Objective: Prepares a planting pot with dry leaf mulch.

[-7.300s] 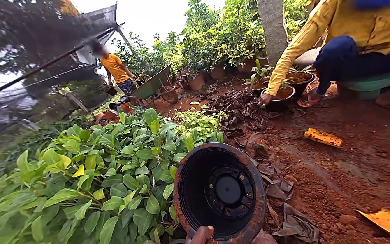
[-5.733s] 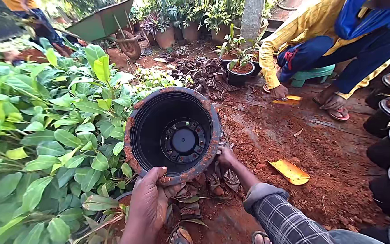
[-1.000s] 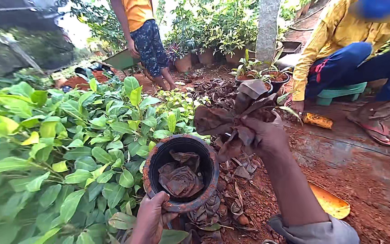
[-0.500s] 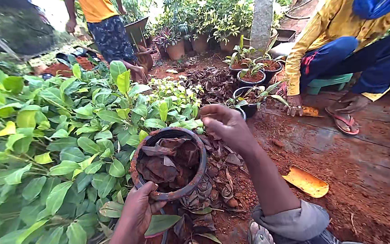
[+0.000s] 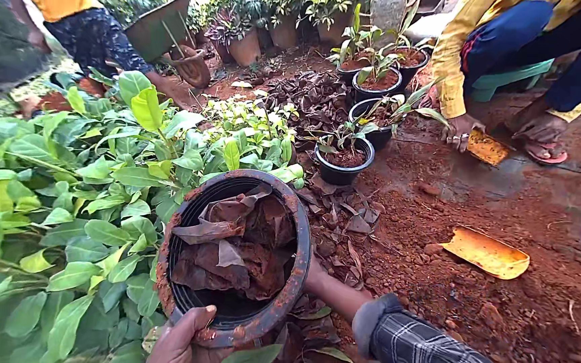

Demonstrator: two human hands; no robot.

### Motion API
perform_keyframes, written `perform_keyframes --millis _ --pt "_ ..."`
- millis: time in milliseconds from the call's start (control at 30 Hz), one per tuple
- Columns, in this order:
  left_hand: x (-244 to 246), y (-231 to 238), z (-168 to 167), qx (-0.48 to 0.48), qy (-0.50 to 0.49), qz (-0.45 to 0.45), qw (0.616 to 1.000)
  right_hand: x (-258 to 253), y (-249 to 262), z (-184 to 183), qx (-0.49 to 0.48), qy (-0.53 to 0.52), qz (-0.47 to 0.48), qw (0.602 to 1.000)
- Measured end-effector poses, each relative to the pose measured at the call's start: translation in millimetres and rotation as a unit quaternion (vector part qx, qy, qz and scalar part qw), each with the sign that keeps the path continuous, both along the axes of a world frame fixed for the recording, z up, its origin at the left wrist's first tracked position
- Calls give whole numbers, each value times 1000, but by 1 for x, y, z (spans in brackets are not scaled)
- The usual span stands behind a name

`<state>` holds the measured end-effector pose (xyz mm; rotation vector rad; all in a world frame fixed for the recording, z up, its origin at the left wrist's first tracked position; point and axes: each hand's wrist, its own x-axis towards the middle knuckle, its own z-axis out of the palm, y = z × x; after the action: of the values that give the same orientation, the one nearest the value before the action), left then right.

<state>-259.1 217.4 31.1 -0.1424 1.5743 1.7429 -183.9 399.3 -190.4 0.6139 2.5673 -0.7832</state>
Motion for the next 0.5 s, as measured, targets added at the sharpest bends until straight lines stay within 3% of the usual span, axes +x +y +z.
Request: perform_keyframes --millis 100,200,300,500 --pt "-5 -1 -3 17 18 3 1000 -19 -36 -33 9 14 26 1000" --pt "-6 -1 -2 41 23 12 999 -23 -51 -64 14 43 -47 998" --pt "-7 -4 -2 49 24 9 998 -14 -36 -89 39 32 -63 997" --pt "-5 -3 -3 30 19 45 998 4 -1 -97 35 6 -64 997"
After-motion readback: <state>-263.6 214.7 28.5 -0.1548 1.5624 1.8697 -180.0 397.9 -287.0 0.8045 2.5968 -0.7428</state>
